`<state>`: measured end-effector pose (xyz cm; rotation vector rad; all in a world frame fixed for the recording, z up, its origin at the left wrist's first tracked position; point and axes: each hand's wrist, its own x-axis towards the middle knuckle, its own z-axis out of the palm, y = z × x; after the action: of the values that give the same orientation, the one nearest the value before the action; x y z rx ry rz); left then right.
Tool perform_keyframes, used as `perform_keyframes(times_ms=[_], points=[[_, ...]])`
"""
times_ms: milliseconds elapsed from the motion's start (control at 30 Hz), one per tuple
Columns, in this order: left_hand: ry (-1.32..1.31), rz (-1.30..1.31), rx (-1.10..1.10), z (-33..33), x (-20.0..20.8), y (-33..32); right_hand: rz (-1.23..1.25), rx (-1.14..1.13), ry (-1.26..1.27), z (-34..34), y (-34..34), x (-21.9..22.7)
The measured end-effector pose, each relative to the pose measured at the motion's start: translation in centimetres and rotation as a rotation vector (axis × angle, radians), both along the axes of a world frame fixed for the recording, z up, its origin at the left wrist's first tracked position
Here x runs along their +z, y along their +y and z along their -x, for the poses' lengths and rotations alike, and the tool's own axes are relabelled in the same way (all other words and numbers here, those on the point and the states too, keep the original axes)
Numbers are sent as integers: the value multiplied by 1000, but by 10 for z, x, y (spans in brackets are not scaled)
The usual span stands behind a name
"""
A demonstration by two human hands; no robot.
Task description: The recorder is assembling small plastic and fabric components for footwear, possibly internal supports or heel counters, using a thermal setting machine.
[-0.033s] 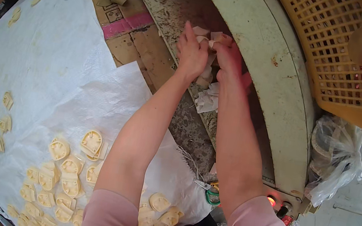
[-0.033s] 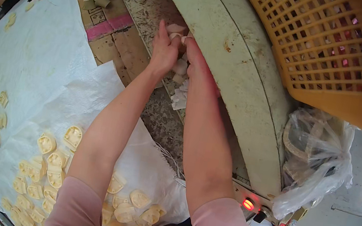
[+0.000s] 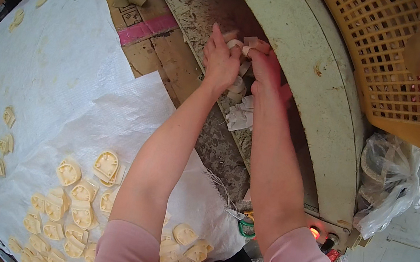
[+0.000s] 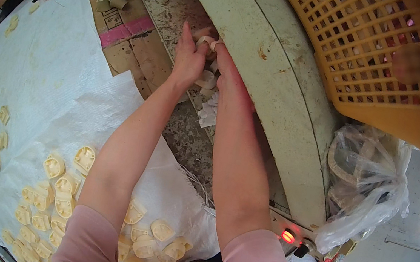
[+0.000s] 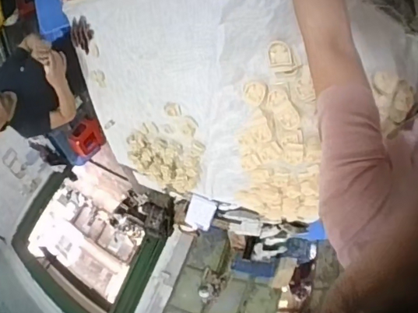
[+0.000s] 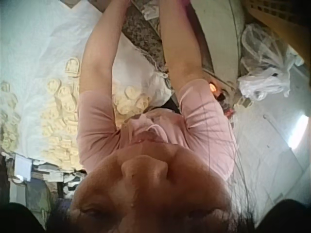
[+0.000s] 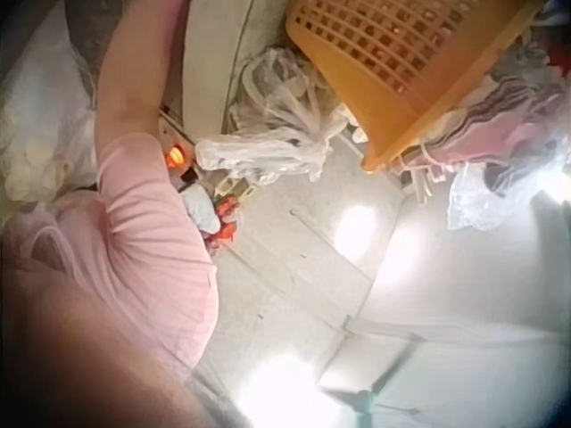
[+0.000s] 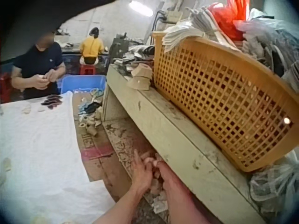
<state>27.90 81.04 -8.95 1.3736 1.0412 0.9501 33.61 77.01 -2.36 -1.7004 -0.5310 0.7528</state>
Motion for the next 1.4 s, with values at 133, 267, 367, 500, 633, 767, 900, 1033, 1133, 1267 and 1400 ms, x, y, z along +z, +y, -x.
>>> perform_keyframes(times_ms=[133, 267, 367, 500, 633, 767, 900, 1033, 1133, 1267, 1400], points=[[-90, -125, -48, 12, -16, 7, -32, -178, 22, -13, 6, -19], [-90, -118, -74, 28, -21, 3, -153, -232, 33, -9, -2, -16], [-12, -128, -51, 41, -7, -7, -215, -273, 172, -15, -10, -15], [-22, -212, 0, 52, 3, -15, -228, -206, 133, -45, -21, -38], [42, -241, 15, 62, 24, -23, -56, -153, -283, -28, -27, -43], [50, -176, 18, 99, 60, -37, -154, 171, -545, 62, -76, 23], [-125, -199, 96, 170, 95, -73, -119, 474, -565, 133, -149, 15], [-243, -31, 237, 268, 110, -151, 1, 784, -530, 168, -221, 10], [-217, 7, 332, 333, 118, -235, 18, 844, -480, 167, -269, 15], [-99, 104, 603, 395, 93, -367, -12, 913, -505, 154, -316, 5], [-18, 243, 1016, 420, 80, -497, 29, 965, -473, 141, -354, -5]])
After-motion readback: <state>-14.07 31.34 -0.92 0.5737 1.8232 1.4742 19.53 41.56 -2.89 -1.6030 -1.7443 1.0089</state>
